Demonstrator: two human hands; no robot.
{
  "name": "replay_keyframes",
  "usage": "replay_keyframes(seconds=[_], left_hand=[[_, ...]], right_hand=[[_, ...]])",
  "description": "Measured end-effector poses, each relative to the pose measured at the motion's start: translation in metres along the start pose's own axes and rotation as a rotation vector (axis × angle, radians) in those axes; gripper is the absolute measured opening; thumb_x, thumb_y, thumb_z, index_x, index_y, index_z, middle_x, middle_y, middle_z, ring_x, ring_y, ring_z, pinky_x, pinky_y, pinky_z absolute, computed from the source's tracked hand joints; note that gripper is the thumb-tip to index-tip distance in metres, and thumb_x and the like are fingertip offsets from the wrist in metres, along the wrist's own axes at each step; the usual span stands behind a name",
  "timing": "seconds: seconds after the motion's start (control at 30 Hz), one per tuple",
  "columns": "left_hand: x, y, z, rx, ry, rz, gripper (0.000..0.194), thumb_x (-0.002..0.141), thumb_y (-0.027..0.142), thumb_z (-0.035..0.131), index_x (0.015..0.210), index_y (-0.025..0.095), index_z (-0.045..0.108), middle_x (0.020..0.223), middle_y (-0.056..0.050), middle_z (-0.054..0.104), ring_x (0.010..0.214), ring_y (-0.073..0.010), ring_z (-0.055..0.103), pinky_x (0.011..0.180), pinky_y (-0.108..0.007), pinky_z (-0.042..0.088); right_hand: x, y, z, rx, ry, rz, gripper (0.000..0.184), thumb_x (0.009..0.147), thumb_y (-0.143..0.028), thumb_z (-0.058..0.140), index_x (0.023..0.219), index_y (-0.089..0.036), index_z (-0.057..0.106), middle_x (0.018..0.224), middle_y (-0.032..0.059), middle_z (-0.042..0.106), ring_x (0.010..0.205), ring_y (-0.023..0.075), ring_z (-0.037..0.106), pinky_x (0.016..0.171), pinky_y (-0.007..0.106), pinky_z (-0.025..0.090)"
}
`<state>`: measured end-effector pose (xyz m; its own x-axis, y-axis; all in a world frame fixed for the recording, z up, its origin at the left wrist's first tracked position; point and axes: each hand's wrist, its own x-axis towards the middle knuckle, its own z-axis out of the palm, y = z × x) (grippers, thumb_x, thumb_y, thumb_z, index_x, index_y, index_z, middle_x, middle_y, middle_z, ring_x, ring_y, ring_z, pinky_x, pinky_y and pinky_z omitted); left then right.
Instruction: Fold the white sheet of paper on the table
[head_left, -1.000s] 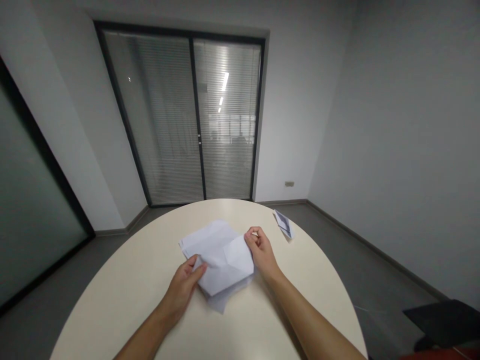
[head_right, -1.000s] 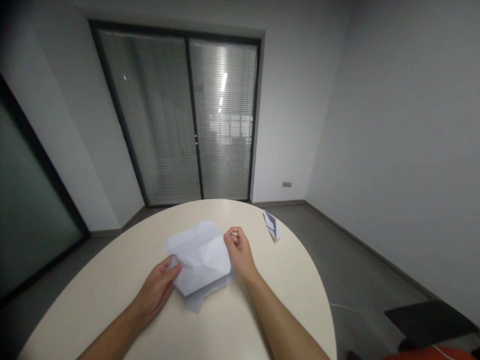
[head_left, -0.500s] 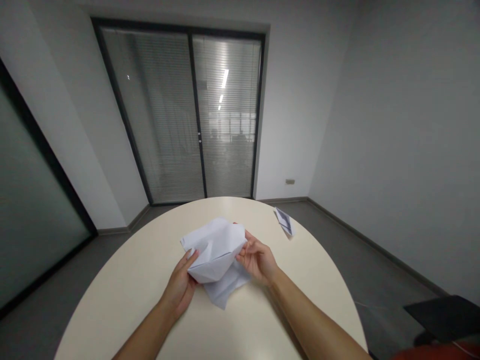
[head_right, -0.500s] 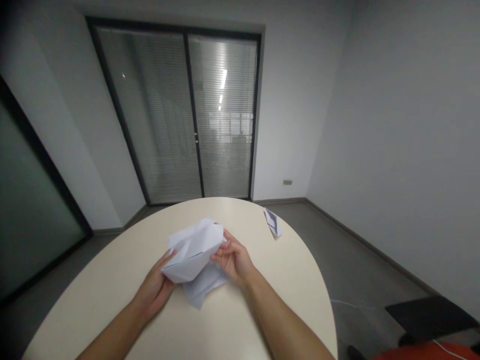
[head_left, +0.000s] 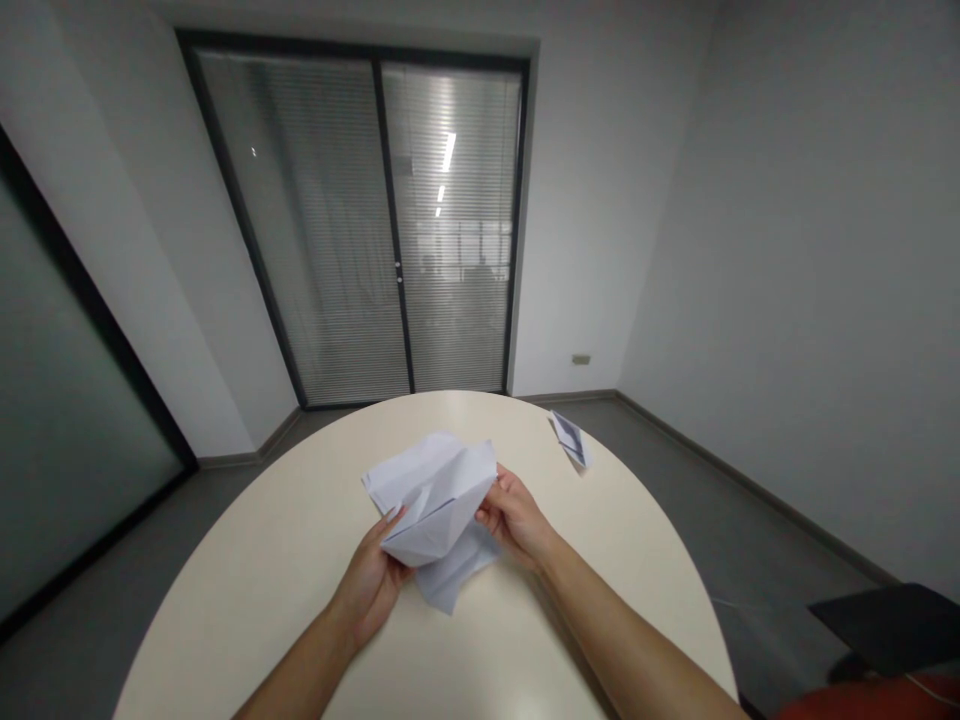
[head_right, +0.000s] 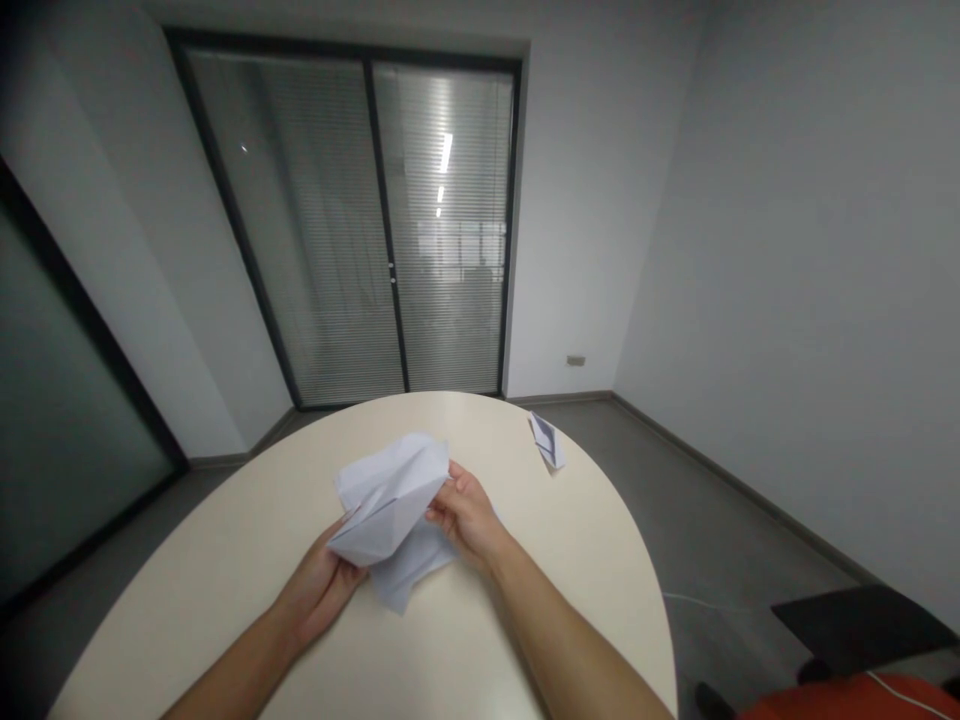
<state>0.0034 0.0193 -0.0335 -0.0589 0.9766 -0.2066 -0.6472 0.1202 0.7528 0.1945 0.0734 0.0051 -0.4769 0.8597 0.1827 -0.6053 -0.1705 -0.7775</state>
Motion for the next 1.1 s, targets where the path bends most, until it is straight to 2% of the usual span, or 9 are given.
replay_keyframes(seconds=[0.23,0.33,0.47,0.6,0.77,0.87,1.0,1.1], left_hand=[[0.002,-0.001,-0.006,0.007,0.01,0.026,0.036,0.092,0.026,0.066,0.125,0.012,0.064,0.113,-0.014,0.076,0.085,-0.0213,0.074,0.074,-0.03,0.061],[0.001,0.001,-0.003,-0.018,0.056,0.009,0.037,0.09,0.023,0.067,0.125,0.011,0.064,0.113,-0.014,0.076,0.085,-0.0226,0.075,0.072,-0.031,0.062],[0.001,0.005,0.001,-0.081,0.219,-0.069,0.03,0.087,0.011,0.06,0.117,0.008,0.067,0.09,-0.012,0.079,0.064,-0.0196,0.072,0.056,-0.027,0.059],[0.002,0.008,0.002,-0.139,0.237,-0.079,0.036,0.085,0.004,0.058,0.12,0.008,0.066,0.077,-0.008,0.077,0.061,-0.0201,0.072,0.055,-0.026,0.06],[0.006,0.004,-0.004,-0.17,0.291,-0.089,0.057,0.084,0.005,0.059,0.14,0.012,0.056,0.103,-0.011,0.079,0.088,-0.0274,0.077,0.077,-0.035,0.065],[0.01,-0.002,-0.013,-0.179,0.223,-0.067,0.057,0.085,0.008,0.062,0.141,0.015,0.056,0.114,-0.012,0.077,0.098,-0.0293,0.075,0.085,-0.038,0.064],[0.013,-0.005,-0.02,-0.178,0.164,-0.071,0.053,0.086,0.012,0.063,0.139,0.016,0.059,0.117,-0.013,0.076,0.105,-0.0302,0.073,0.089,-0.039,0.063],[0.012,-0.004,-0.018,-0.175,0.189,-0.097,0.054,0.085,0.011,0.064,0.139,0.015,0.058,0.114,-0.013,0.077,0.106,-0.0311,0.073,0.089,-0.04,0.063]], right_hand=[[0.008,0.009,-0.007,-0.131,0.1,-0.026,0.042,0.066,-0.041,0.09,0.097,-0.019,0.07,0.07,-0.0044,0.064,0.056,0.0059,0.055,0.051,0.014,0.046],[0.013,0.015,-0.013,-0.228,0.147,-0.065,0.039,0.067,-0.043,0.087,0.093,-0.019,0.071,0.071,-0.0034,0.065,0.057,0.0078,0.056,0.05,0.016,0.044],[0.017,0.019,-0.02,-0.319,0.2,-0.087,0.033,0.072,-0.045,0.082,0.086,-0.018,0.07,0.066,-0.003,0.063,0.054,0.0093,0.055,0.049,0.019,0.041],[0.021,0.019,-0.024,-0.275,0.228,-0.061,0.034,0.068,-0.045,0.084,0.084,-0.018,0.07,0.064,-0.0031,0.063,0.055,0.0097,0.055,0.049,0.019,0.041],[0.023,0.017,-0.023,-0.224,0.196,-0.046,0.035,0.064,-0.043,0.086,0.081,-0.017,0.069,0.064,-0.0027,0.064,0.053,0.0085,0.053,0.049,0.018,0.041],[0.022,0.016,-0.022,-0.234,0.186,-0.052,0.035,0.064,-0.042,0.087,0.081,-0.017,0.069,0.063,-0.0026,0.064,0.051,0.0081,0.052,0.048,0.018,0.041],[0.019,0.017,-0.021,-0.242,0.17,-0.059,0.033,0.067,-0.041,0.085,0.083,-0.017,0.07,0.063,-0.0025,0.064,0.051,0.0086,0.053,0.048,0.018,0.04],[0.016,0.017,-0.019,-0.241,0.16,-0.063,0.031,0.069,-0.041,0.084,0.083,-0.018,0.07,0.061,-0.0027,0.064,0.051,0.009,0.053,0.047,0.018,0.038]])
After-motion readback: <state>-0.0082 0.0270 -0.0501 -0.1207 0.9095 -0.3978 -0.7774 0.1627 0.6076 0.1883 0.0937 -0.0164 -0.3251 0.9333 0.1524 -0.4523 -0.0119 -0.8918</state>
